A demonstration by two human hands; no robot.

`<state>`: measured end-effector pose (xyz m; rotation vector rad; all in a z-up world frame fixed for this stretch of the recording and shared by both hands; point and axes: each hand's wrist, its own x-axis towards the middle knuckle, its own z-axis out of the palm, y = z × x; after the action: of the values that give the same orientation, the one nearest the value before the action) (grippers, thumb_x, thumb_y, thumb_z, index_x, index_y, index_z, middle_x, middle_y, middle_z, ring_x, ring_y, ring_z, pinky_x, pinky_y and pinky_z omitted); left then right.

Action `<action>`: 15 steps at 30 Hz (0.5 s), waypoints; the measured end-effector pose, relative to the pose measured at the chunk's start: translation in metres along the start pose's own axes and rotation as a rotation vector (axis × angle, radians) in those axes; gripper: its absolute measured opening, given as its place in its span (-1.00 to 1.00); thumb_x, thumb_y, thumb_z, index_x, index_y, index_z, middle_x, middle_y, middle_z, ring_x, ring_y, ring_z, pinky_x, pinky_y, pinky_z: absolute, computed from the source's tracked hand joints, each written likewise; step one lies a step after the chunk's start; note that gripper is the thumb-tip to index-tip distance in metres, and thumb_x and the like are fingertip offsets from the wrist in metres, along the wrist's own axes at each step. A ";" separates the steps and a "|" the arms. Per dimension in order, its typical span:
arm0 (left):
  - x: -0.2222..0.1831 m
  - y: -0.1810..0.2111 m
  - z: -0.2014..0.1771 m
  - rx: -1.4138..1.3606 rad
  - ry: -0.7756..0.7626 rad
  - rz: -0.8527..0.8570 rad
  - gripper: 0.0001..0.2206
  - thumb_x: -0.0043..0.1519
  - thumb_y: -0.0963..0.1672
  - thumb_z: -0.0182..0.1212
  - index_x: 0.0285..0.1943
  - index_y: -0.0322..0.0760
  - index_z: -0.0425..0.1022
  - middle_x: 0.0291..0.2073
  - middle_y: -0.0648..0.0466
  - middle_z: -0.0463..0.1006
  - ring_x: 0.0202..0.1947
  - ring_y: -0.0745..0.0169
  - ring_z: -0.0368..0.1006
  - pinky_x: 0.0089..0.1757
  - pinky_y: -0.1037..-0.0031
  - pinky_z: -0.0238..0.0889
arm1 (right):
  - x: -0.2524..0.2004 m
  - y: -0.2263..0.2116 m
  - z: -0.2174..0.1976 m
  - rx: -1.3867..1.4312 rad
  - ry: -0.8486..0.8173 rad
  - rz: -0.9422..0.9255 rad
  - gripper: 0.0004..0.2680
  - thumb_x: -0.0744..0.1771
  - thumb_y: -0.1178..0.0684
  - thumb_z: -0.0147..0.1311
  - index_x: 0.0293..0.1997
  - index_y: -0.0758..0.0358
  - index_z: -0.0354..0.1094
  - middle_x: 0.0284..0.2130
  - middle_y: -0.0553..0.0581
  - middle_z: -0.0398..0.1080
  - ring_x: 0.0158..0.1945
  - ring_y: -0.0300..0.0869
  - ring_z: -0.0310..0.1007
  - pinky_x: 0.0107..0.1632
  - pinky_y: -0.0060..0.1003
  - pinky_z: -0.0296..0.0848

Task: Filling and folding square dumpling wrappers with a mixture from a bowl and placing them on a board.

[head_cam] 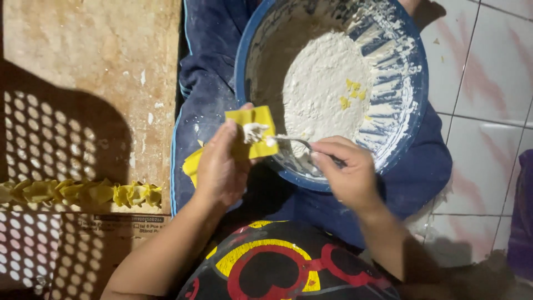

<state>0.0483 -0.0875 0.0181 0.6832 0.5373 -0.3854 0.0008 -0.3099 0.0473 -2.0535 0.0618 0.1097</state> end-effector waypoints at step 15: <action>-0.006 0.012 0.009 -0.118 0.036 -0.035 -0.58 0.33 -0.02 0.05 0.23 -0.42 0.40 0.00 -0.33 0.55 -0.21 -0.31 0.60 -0.23 -0.01 0.55 | 0.004 -0.012 0.034 -0.105 0.214 -0.333 -0.80 0.31 0.21 0.25 0.03 0.38 0.50 -0.27 0.22 0.49 -0.31 -0.06 0.52 -0.30 -0.24 0.51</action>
<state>0.0524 -0.0841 0.0337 0.5681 0.6020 -0.3714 0.0042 -0.2745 0.0415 -2.1438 -0.1566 -0.3191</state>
